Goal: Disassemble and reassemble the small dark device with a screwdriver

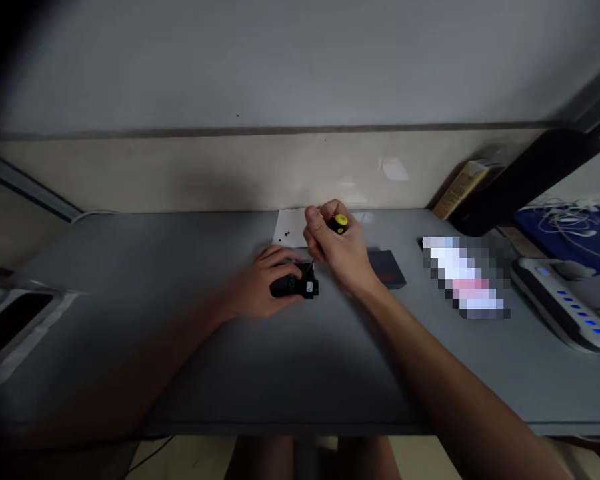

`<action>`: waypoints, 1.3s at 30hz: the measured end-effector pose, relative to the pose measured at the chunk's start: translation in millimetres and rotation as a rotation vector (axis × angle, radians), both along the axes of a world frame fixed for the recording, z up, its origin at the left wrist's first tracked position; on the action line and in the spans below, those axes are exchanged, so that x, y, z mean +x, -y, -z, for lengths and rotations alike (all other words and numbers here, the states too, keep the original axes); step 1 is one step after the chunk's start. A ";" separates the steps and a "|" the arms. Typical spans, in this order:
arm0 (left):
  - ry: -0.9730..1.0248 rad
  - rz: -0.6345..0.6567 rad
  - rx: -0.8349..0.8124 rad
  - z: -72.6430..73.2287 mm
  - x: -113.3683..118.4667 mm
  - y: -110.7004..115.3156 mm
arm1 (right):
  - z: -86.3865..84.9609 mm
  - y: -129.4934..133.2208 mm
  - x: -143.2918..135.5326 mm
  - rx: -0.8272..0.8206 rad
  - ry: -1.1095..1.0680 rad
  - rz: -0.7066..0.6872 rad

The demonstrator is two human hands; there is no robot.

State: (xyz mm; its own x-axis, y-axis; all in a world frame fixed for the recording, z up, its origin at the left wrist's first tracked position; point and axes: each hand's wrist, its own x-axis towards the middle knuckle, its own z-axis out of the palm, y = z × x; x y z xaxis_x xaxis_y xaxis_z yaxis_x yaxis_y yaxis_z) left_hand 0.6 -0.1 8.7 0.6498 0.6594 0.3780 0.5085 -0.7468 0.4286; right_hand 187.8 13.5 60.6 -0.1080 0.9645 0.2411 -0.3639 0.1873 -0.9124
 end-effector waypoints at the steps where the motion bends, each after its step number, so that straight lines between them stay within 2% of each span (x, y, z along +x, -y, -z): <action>1: -0.005 -0.010 -0.014 -0.5 0.6 0.2 | -0.1 -0.8 -0.2 -0.001 0.011 0.009; 7: 0.008 -0.040 -0.036 0.4 1.6 -2.0 | -4.2 -2.8 -1.2 -0.046 -0.046 0.009; 15: 0.106 -0.031 -0.084 4.9 4.2 -3.6 | 4.3 -7.6 4.6 -0.024 -0.041 0.041; 21: 0.103 -0.030 -0.067 6.1 3.8 -4.5 | -1.2 -8.1 4.6 -0.041 -0.080 0.002; 26: 0.122 -0.014 -0.027 8.6 2.1 -4.6 | 4.6 -10.7 7.4 -0.064 -0.090 0.027; 30: 0.101 -0.014 -0.055 6.7 2.3 -4.1 | 7.6 -11.7 6.2 -0.028 -0.033 0.061; 36: 0.088 -0.016 -0.069 5.2 2.4 -3.9 | -0.8 -10.2 5.5 -0.057 -0.082 -0.011; 39: 0.106 -0.003 -0.056 5.7 2.2 -4.2 | -2.6 -9.6 8.1 -0.079 -0.103 0.002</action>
